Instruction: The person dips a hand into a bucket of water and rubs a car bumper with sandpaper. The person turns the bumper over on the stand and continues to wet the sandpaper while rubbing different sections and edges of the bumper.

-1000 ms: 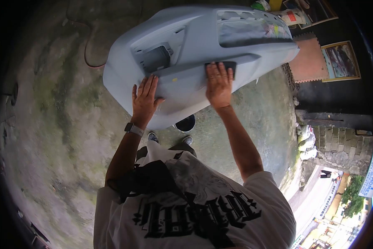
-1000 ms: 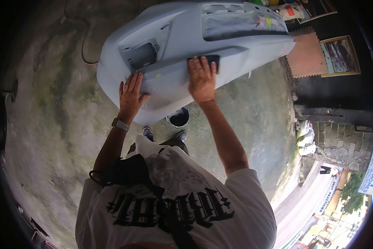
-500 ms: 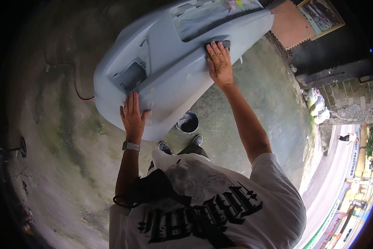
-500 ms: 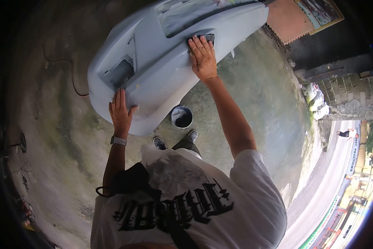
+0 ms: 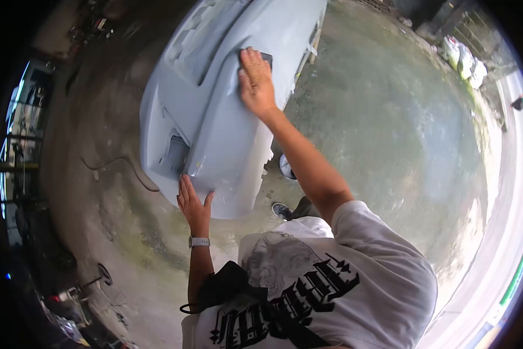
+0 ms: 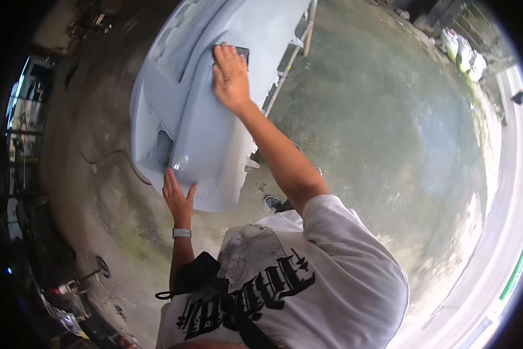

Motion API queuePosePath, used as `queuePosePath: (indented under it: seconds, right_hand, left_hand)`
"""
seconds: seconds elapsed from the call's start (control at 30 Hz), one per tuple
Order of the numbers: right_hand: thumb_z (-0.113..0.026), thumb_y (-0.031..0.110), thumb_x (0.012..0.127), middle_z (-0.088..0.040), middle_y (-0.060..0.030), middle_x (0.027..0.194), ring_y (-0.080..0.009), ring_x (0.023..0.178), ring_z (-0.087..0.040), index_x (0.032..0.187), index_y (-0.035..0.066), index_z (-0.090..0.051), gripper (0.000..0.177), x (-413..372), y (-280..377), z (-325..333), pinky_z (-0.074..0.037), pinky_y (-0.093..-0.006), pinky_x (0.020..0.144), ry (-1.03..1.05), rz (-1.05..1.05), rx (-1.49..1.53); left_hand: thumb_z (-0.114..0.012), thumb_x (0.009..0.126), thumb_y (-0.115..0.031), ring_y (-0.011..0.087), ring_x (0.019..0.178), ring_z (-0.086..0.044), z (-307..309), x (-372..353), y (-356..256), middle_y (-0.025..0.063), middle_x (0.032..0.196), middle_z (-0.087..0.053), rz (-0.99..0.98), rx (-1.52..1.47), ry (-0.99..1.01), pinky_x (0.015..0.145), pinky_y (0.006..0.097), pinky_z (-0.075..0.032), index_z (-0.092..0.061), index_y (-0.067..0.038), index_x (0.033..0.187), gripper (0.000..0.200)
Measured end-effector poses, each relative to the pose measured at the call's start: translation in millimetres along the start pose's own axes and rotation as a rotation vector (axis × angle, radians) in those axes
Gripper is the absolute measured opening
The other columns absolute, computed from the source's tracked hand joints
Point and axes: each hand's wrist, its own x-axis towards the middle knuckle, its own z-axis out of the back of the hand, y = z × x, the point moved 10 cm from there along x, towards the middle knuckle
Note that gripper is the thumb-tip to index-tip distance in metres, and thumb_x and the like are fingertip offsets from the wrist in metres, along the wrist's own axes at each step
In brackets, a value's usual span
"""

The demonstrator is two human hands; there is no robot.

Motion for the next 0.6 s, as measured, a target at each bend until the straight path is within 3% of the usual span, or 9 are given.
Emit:
queuePosePath:
  seconds: [0.13, 0.2, 0.23, 0.3, 0.5, 0.57, 0.6]
  right_hand:
    - [-0.053, 0.015, 0.1, -0.042, -0.02, 0.157, -0.0379, 0.147, -0.037, 0.151, 0.008, -0.046, 0.051, -56, -2, 10, -0.023, -0.0527, 0.122, 0.012, 0.022, -0.01]
    - [-0.052, 0.012, 0.103, -0.044, -0.0175, 0.156, -0.0331, 0.15, -0.034, 0.152, 0.008, -0.046, 0.049, -100, -45, 22, -0.022, -0.044, 0.124, -0.04, -0.175, 0.05]
    - [-0.052, 0.012, 0.103, -0.044, -0.0175, 0.156, -0.0331, 0.15, -0.034, 0.152, 0.008, -0.046, 0.049, -104, -58, 25, -0.022, -0.044, 0.124, -0.047, -0.183, 0.048]
    - [-0.051, 0.016, 0.105, -0.047, -0.0167, 0.155, -0.0311, 0.149, -0.036, 0.149, 0.007, -0.05, 0.044, -98, -103, 32, -0.025, -0.0385, 0.123, -0.111, -0.401, 0.207]
    - [-0.049, 0.025, 0.108, -0.055, -0.0145, 0.148, -0.0262, 0.143, -0.045, 0.143, 0.006, -0.056, 0.04, -24, -57, 33, -0.032, -0.0352, 0.119, -0.074, -0.312, 0.228]
    - [-0.05, 0.027, 0.108, -0.057, -0.0135, 0.146, -0.0226, 0.14, -0.048, 0.143, 0.007, -0.056, 0.041, -33, -16, 34, -0.034, -0.0343, 0.117, 0.054, -0.381, 0.608]
    - [-0.049, 0.028, 0.109, -0.057, -0.0136, 0.145, -0.0217, 0.136, -0.051, 0.145, 0.008, -0.055, 0.042, -42, 3, 37, -0.037, -0.0344, 0.116, 0.085, -0.412, 0.613]
  left_hand:
    - [-0.07, 0.088, -0.051, 0.0375, 0.148, -0.032, 1, 2, 1, 0.0216, 0.161, -0.033, -0.018, 0.056, 0.028, 0.119, 0.0501, -0.025, -0.024, 0.0, 0.159, 0.098]
    - [-0.07, 0.088, -0.051, 0.0368, 0.148, -0.031, 1, 3, 1, 0.0206, 0.161, -0.033, -0.041, 0.054, 0.036, 0.119, 0.0505, -0.024, -0.024, -0.001, 0.159, 0.098]
    - [-0.07, 0.088, -0.051, 0.0362, 0.149, -0.031, 1, 2, 1, 0.0195, 0.161, -0.033, -0.045, 0.044, 0.037, 0.12, 0.051, -0.024, -0.024, -0.001, 0.159, 0.098]
    - [-0.071, 0.088, -0.05, 0.0364, 0.149, -0.031, 2, 1, -2, 0.0199, 0.161, -0.033, -0.045, 0.042, 0.041, 0.12, 0.0509, -0.024, -0.024, -0.001, 0.159, 0.098]
    - [-0.072, 0.089, -0.047, 0.0375, 0.148, -0.031, 5, 4, 2, 0.021, 0.161, -0.033, -0.035, 0.021, 0.069, 0.12, 0.0506, -0.024, -0.023, -0.001, 0.159, 0.098]
    - [-0.072, 0.089, -0.046, 0.0383, 0.148, -0.031, 6, 6, 5, 0.0213, 0.161, -0.033, -0.024, -0.002, 0.096, 0.12, 0.0508, -0.024, -0.023, -0.002, 0.16, 0.097]
    - [-0.073, 0.089, -0.045, 0.0381, 0.148, -0.032, 11, 11, 6, 0.0222, 0.161, -0.032, -0.012, -0.144, 0.061, 0.119, 0.0512, -0.025, -0.023, -0.002, 0.16, 0.096]
